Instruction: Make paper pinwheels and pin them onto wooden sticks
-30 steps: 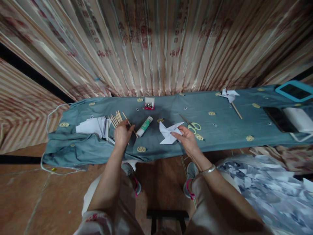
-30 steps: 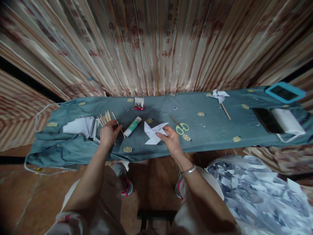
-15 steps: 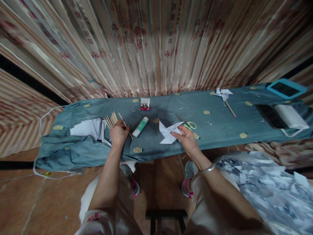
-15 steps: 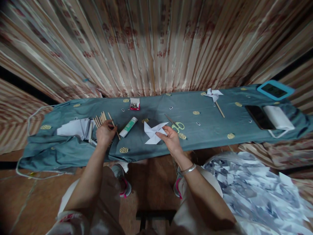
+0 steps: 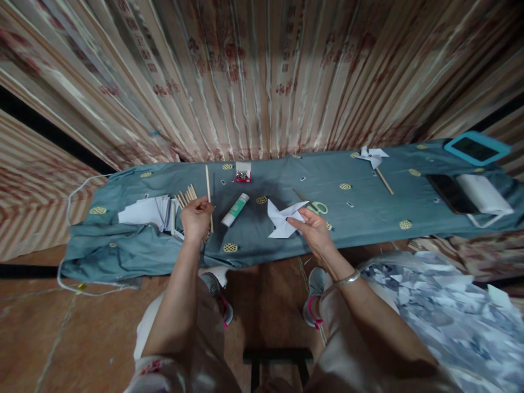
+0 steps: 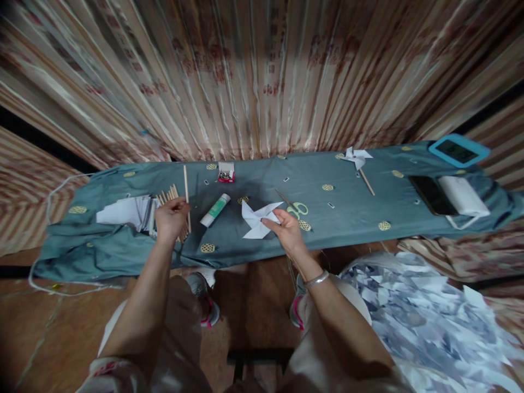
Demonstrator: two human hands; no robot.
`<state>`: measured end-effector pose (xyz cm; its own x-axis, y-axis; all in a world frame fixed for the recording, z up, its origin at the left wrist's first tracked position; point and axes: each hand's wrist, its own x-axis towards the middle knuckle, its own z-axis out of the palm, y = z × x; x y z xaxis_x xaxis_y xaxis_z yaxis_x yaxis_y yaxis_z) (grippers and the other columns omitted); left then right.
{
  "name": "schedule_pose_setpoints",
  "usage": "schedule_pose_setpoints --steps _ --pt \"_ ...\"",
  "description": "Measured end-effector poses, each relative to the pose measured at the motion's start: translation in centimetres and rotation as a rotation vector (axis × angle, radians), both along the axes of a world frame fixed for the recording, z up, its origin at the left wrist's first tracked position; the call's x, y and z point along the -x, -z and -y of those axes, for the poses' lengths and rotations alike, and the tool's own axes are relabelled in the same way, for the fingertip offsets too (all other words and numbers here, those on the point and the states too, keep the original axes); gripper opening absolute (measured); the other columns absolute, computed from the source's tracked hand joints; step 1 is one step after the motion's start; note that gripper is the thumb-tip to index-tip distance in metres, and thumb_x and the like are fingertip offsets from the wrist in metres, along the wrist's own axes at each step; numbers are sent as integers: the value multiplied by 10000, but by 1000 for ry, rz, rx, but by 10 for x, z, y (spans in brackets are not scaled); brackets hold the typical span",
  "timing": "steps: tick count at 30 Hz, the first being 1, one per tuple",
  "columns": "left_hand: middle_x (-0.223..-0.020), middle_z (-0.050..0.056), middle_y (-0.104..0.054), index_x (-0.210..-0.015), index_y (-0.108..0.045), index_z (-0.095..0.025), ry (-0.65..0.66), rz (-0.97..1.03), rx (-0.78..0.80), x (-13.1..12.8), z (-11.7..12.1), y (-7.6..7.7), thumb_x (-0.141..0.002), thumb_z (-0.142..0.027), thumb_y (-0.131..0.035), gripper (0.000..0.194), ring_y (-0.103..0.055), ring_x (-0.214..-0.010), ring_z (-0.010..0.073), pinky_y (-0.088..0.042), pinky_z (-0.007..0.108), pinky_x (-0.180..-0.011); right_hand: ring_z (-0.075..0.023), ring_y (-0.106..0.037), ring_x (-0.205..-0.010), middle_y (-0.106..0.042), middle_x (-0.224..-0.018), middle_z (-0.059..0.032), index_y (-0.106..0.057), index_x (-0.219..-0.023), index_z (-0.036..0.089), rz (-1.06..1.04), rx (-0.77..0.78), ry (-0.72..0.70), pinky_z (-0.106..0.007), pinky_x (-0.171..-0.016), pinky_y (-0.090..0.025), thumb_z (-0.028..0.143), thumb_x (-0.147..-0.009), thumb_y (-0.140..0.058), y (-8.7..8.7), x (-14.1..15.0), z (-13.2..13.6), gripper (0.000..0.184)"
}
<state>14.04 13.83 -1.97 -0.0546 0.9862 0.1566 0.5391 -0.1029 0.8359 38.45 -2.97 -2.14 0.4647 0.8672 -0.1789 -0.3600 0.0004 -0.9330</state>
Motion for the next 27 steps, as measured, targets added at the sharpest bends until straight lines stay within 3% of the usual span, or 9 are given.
schedule_pose_setpoints --steps 3,7,11,14,17,20,23,27 --pt "-764 25 -684 -846 -701 -158 92 221 40 -8 24 -8 -628 -311 -610 282 -640 -705 163 -511 264 -679 -164 -676 -723 -742 -804 12 -685 -785 212 -6 -11 -44 -303 -732 -542 340 -507 -902 -2 -3 6 375" --pt "-658 -5 -630 -812 -645 -173 278 516 320 -22 91 -11 -624 -467 -717 356 -628 -590 154 -516 263 -552 -133 -643 -644 -731 -743 35 -684 -704 218 -5 -9 -69 -283 -684 -537 318 -461 -918 -7 -5 16 352" --pt "-680 -11 -636 -773 -605 -174 332 680 582 -32 162 9 -641 -537 -757 415 -533 -441 85 -454 227 -460 -140 -644 -661 -733 -743 21 -710 -715 216 47 14 -184 -285 -688 -532 322 -505 -902 -13 -2 28 304" --pt "-623 -23 -614 -792 -626 -171 296 772 662 -39 193 31 -654 -537 -764 415 -450 -409 54 -353 188 -416 -150 -642 -678 -730 -754 5 -722 -746 210 90 20 -290 -289 -679 -520 345 -562 -874 -11 6 37 274" --pt "-600 -30 -602 -806 -657 -165 239 838 707 -43 207 48 -624 -541 -789 438 -371 -388 30 -246 179 -395 -145 -623 -651 -704 -719 16 -715 -763 214 167 30 -364 -270 -635 -493 342 -629 -826 -4 15 44 215" --pt "-601 -28 -604 -819 -682 -154 190 849 727 -45 211 57 -593 -537 -816 464 -371 -398 23 -239 178 -413 -144 -614 -648 -684 -705 20 -705 -780 213 361 65 -393 -257 -623 -471 316 -720 -741 3 21 50 124" --pt "-630 -20 -618 -828 -703 -139 165 828 724 -44 211 63 -594 -542 -816 480 -378 -405 18 -258 178 -427 -156 -640 -737 -708 -787 12 -702 -817 214 622 82 -365 -266 -720 -484 244 -776 -668 6 23 52 61" --pt "-632 -14 -616 -808 -723 -129 149 803 736 -41 209 70 -608 -540 -806 464 -394 -426 26 -288 185 -448 -159 -658 -841 -723 -894 2 -694 -870 225 826 33 -349 -273 -821 -482 156 -815 -595 5 25 49 132"
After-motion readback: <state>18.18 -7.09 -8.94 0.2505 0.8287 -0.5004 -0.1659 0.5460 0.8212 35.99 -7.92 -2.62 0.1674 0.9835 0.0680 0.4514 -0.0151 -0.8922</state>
